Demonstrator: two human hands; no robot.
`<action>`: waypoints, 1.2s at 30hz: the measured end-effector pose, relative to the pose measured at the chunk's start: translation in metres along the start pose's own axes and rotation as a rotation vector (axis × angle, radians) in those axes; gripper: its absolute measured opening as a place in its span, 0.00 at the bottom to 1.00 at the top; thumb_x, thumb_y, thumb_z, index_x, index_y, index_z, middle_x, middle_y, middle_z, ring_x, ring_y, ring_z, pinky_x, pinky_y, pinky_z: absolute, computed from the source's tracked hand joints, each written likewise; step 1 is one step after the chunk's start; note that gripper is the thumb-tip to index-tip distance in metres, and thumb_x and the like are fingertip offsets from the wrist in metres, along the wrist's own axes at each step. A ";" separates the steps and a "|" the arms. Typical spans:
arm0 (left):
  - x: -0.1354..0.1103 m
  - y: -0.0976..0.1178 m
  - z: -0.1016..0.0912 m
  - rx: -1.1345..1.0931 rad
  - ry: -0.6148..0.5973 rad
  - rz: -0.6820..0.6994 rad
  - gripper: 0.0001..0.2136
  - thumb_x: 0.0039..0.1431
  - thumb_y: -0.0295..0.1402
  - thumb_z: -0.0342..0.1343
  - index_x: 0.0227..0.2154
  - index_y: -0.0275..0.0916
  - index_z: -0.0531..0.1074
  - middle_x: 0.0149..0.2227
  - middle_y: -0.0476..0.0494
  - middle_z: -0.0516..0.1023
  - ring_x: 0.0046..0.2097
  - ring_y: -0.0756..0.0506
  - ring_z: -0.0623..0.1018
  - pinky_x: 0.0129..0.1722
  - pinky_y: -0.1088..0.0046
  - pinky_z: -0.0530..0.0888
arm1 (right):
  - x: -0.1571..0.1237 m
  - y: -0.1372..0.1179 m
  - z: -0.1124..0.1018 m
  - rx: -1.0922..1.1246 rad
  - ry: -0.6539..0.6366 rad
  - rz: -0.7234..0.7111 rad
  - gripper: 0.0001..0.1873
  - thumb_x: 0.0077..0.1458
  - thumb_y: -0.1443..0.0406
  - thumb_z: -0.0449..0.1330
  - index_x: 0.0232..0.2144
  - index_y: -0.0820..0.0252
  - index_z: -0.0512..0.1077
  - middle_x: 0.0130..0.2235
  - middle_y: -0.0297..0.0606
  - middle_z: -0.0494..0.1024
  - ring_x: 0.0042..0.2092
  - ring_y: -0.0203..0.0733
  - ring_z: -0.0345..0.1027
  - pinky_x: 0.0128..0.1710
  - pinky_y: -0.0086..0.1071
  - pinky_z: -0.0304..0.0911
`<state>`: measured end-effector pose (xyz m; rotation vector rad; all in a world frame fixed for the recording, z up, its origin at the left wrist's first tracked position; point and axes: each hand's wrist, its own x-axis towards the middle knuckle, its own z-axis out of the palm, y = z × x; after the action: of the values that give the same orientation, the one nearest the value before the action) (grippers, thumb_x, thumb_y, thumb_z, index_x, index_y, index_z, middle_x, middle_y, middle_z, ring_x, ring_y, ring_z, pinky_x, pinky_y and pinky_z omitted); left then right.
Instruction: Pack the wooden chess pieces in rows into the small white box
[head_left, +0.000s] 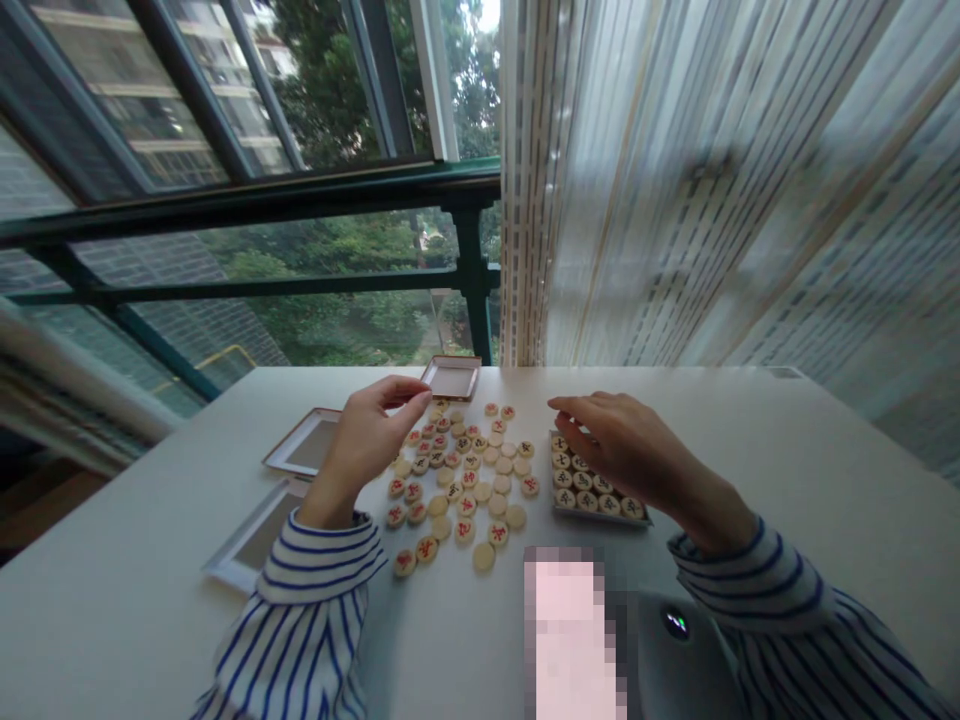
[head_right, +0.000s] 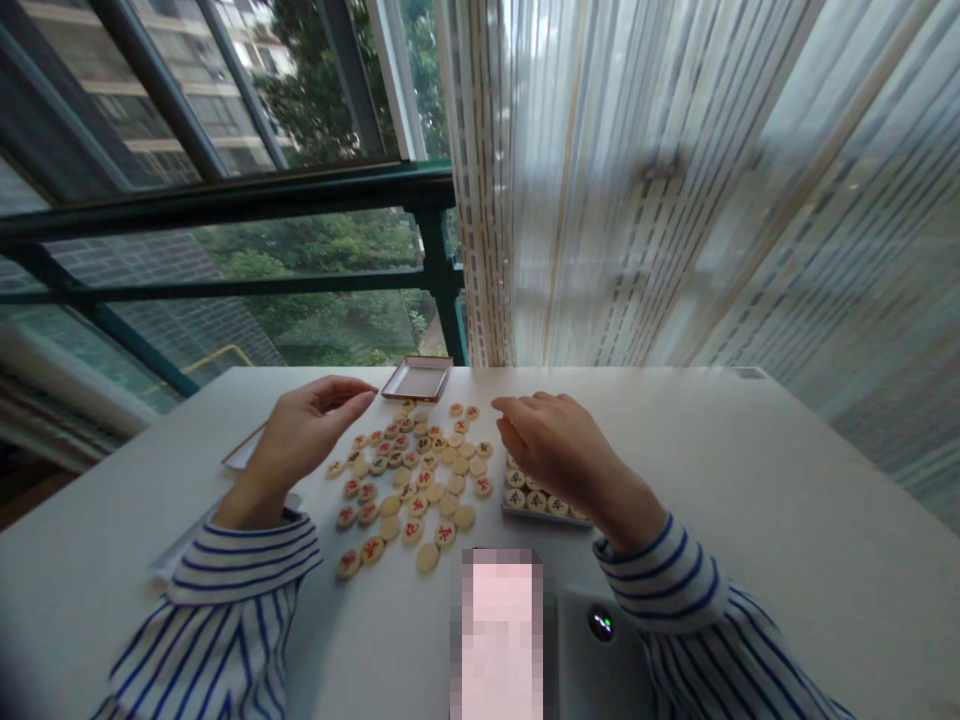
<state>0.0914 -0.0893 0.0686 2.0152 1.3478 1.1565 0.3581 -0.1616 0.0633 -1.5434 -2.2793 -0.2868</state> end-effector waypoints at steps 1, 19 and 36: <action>-0.002 -0.003 0.000 0.015 -0.007 0.000 0.13 0.50 0.41 0.55 0.33 0.36 0.73 0.34 0.43 0.78 0.36 0.47 0.76 0.40 0.70 0.72 | 0.000 -0.001 0.001 0.001 0.003 -0.004 0.17 0.59 0.66 0.47 0.45 0.64 0.70 0.40 0.44 0.78 0.41 0.44 0.70 0.42 0.37 0.61; 0.023 -0.038 0.031 0.366 -0.431 0.145 0.11 0.52 0.35 0.50 0.34 0.38 0.74 0.33 0.44 0.77 0.35 0.46 0.75 0.34 0.73 0.68 | 0.025 -0.014 0.005 -0.015 -0.054 0.010 0.16 0.57 0.66 0.48 0.43 0.61 0.72 0.40 0.41 0.78 0.41 0.43 0.70 0.42 0.38 0.61; 0.013 -0.045 0.053 0.641 -0.464 0.165 0.11 0.52 0.38 0.52 0.35 0.40 0.73 0.35 0.39 0.77 0.39 0.40 0.75 0.36 0.67 0.68 | 0.061 -0.032 0.049 -0.072 -0.303 -0.014 0.15 0.59 0.63 0.46 0.39 0.57 0.72 0.34 0.41 0.78 0.37 0.40 0.71 0.35 0.31 0.59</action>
<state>0.1144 -0.0542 0.0114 2.6579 1.4282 0.2623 0.2988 -0.1041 0.0449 -1.7074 -2.5342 -0.1481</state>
